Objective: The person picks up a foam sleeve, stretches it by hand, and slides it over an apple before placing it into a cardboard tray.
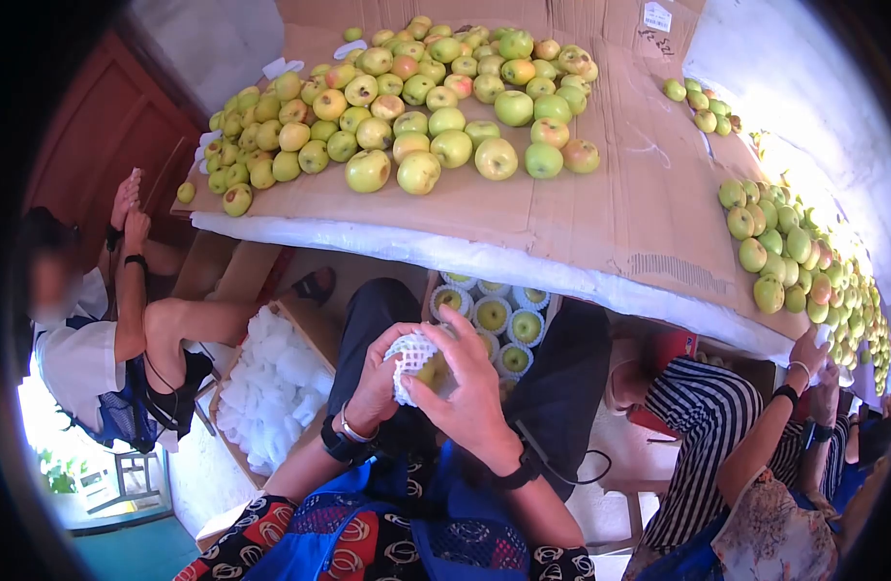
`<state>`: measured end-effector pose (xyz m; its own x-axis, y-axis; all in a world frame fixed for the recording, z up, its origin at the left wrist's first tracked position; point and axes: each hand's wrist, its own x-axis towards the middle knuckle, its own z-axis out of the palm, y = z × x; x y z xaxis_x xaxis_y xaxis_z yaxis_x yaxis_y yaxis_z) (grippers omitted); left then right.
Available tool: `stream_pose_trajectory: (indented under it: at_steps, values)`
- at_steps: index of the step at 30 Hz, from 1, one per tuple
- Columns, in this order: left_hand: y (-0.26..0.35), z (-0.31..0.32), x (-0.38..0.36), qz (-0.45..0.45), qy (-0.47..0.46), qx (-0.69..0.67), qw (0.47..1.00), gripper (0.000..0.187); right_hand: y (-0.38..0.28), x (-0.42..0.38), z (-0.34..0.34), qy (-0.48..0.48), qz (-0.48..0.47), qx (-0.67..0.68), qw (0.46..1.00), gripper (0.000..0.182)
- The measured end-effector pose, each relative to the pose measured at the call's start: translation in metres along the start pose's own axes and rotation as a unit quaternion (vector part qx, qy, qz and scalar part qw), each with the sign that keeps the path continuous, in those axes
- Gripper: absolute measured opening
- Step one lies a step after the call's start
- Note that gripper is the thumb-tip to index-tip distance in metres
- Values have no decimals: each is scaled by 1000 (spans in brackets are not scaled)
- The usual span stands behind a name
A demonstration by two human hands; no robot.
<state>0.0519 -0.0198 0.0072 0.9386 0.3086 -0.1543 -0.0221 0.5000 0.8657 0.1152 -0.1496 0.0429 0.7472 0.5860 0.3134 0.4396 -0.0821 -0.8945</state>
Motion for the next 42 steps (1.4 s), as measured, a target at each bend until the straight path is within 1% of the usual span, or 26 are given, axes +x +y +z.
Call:
stream_pose_trajectory:
  at_steps: [2, 4, 5, 7, 8, 10, 14, 17, 19, 22, 24, 25, 26, 27, 28, 29, 31, 32, 33, 34, 35, 37, 38, 39, 41, 42]
  values:
    - [-1, 1, 1, -31, 22, -23, 999, 22, -3, 0, 1, 10, -1, 7, 1000, 55]
    - [6, 3, 3, -27, 32, -70, 997, 22, -9, 1, 0, 123, -10, 28, 992, 49]
    - [9, 3, 4, -22, 43, -116, 992, 22, -7, 1, -2, 122, -10, 29, 992, 49]
    - [12, 0, 3, -16, 33, -106, 994, 22, 1, 0, -9, 48, -62, -135, 988, 49]
    - [12, 0, 3, -11, 19, -98, 995, 22, 4, -1, -6, 49, -62, -136, 988, 49]
    - [11, 3, 3, -16, 20, -81, 996, 22, 10, -3, -1, 50, -21, -5, 999, 50]
    - [5, 0, 2, -13, 27, -35, 999, 22, 11, 2, 3, 28, -34, -25, 999, 50]
    - [1, 1, 2, -11, 22, -7, 1000, 20, 7, 2, 3, 14, -13, -1, 1000, 51]
    - [-2, -4, 4, -4, 15, 5, 1000, 20, 5, 6, 3, -8, -17, -50, 999, 54]
    - [-8, -11, 6, -36, 24, -25, 999, 21, 3, 9, 1, -32, -23, -114, 993, 54]
    - [-11, -16, 6, -33, 7, -59, 998, 34, -3, 11, -3, -49, -19, -145, 988, 54]
    - [-8, -19, 6, -33, 7, -59, 998, 34, -6, 13, -4, -65, -19, -173, 983, 53]
    - [-2, -22, 6, -28, -32, 37, 998, 37, -8, 14, -6, -65, -19, -172, 983, 53]
    - [3, -23, 6, -23, -70, 134, 988, 40, -9, 15, -7, -99, -20, -190, 977, 55]
    - [4, -23, 6, -22, -70, 135, 988, 40, -10, 16, -8, -133, -21, -208, 969, 57]
    - [4, -23, 6, -38, -56, 112, 991, 43, -9, 18, -9, -133, -22, -208, 969, 57]
    - [5, -21, 6, -55, -45, 87, 994, 45, -8, 19, -14, -135, -6, -122, 983, 47]
    - [9, -19, 7, -52, -63, 9, 997, 42, -4, 18, -16, -135, -6, -123, 983, 47]
    - [13, -18, 8, -46, -79, -69, 993, 38, 2, 17, -17, -103, 21, -38, 994, 41]
    - [18, -17, 7, -44, -77, -67, 994, 38, 6, 16, -18, -71, 48, 50, 995, 37]
    - [23, -15, 6, -63, -95, -111, 987, 44, 8, 15, -20, -66, 39, 24, 997, 26]
    - [26, -10, 6, -72, -125, -165, 976, 61, 15, 9, -18, -57, 57, 72, 994, 25]
    - [25, -9, 6, -74, -126, -166, 975, 61, 21, 5, -17, -50, 75, 118, 989, 24]
    - [24, -9, 6, -84, -117, -206, 968, 61, 26, 2, -15, -49, 74, 118, 989, 24]
    - [22, -12, 6, -94, -96, -255, 958, 58, 35, -3, -9, -43, 155, 228, 960, 22]
    - [19, -16, 8, -93, -95, -254, 958, 58, 37, -5, -5, -44, 154, 230, 960, 22]
